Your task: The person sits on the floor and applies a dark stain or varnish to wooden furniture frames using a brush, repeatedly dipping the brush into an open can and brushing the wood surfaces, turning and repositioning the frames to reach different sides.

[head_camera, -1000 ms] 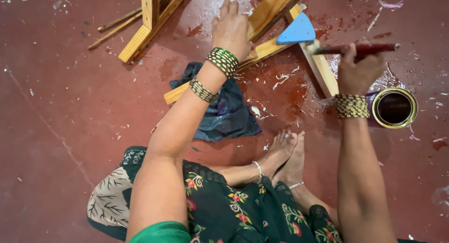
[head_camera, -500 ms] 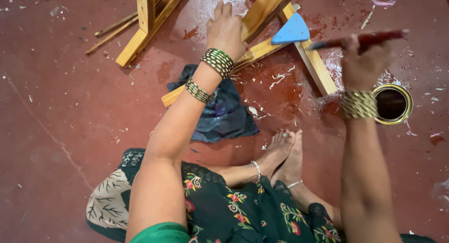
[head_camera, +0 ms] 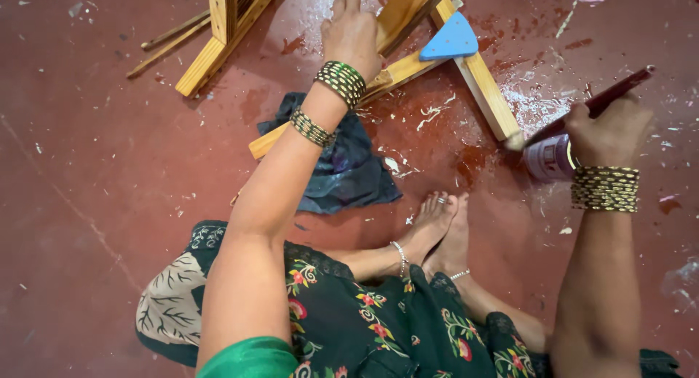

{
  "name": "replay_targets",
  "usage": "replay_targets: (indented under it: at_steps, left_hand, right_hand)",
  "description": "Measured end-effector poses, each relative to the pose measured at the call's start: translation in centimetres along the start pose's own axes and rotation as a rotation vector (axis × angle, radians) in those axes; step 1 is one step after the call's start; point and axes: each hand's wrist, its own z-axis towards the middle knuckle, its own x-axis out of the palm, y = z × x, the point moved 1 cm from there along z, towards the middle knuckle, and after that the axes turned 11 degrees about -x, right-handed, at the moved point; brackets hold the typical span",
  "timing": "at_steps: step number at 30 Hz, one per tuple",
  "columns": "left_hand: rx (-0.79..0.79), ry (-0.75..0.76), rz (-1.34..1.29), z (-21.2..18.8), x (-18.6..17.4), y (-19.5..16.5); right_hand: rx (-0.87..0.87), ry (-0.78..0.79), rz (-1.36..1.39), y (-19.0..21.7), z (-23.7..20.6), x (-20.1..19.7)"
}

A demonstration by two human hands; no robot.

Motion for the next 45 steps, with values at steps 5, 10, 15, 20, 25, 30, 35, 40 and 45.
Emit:
replay_targets:
  at_steps: [5, 10, 15, 20, 25, 30, 35, 40, 45]
  left_hand:
    - [-0.001, 0.003, -0.020, 0.1, 0.2, 0.1]
    - [0.022, -0.021, -0.027, 0.1, 0.8, 0.4]
    - [0.036, -0.040, -0.050, -0.1, 0.8, 0.6]
    - [0.029, -0.052, -0.006, -0.3, 0.5, 0.2]
    - [0.067, -0.108, -0.041, -0.1, 0.7, 0.3]
    - [0.023, -0.041, 0.016, 0.0, 1.5, 0.8]
    - [0.050, -0.059, -0.020, -0.2, 1.3, 0.5]
    - [0.068, -0.087, -0.054, -0.3, 0.6, 0.2]
    - [0.020, -0.017, -0.031, -0.1, 0.7, 0.2]
  right_hand:
    - [-0.087, -0.059, 0.041, 2.4, 1.7, -0.2]
    - [-0.337, -0.308, -0.023, 5.9, 4.0, 2.8]
    - [-0.457, -0.181, -0.347, 3.3, 3.0, 2.5]
    - [0.024, 0.194, 0.171, -0.5, 1.3, -0.8]
    - [-0.160, 0.150, 0.464, 1.6, 2.1, -1.1]
    - [-0.237, 0.445, 0.325, 4.2, 1.7, -1.3]
    - [-0.400, 0.485, 0.030, 5.5, 1.0, -5.8]
    - [-0.253, 0.435, 0.105, 7.7, 1.6, -6.7]
    - [-0.551, 0.265, 0.232, 9.7, -1.5, -0.3]
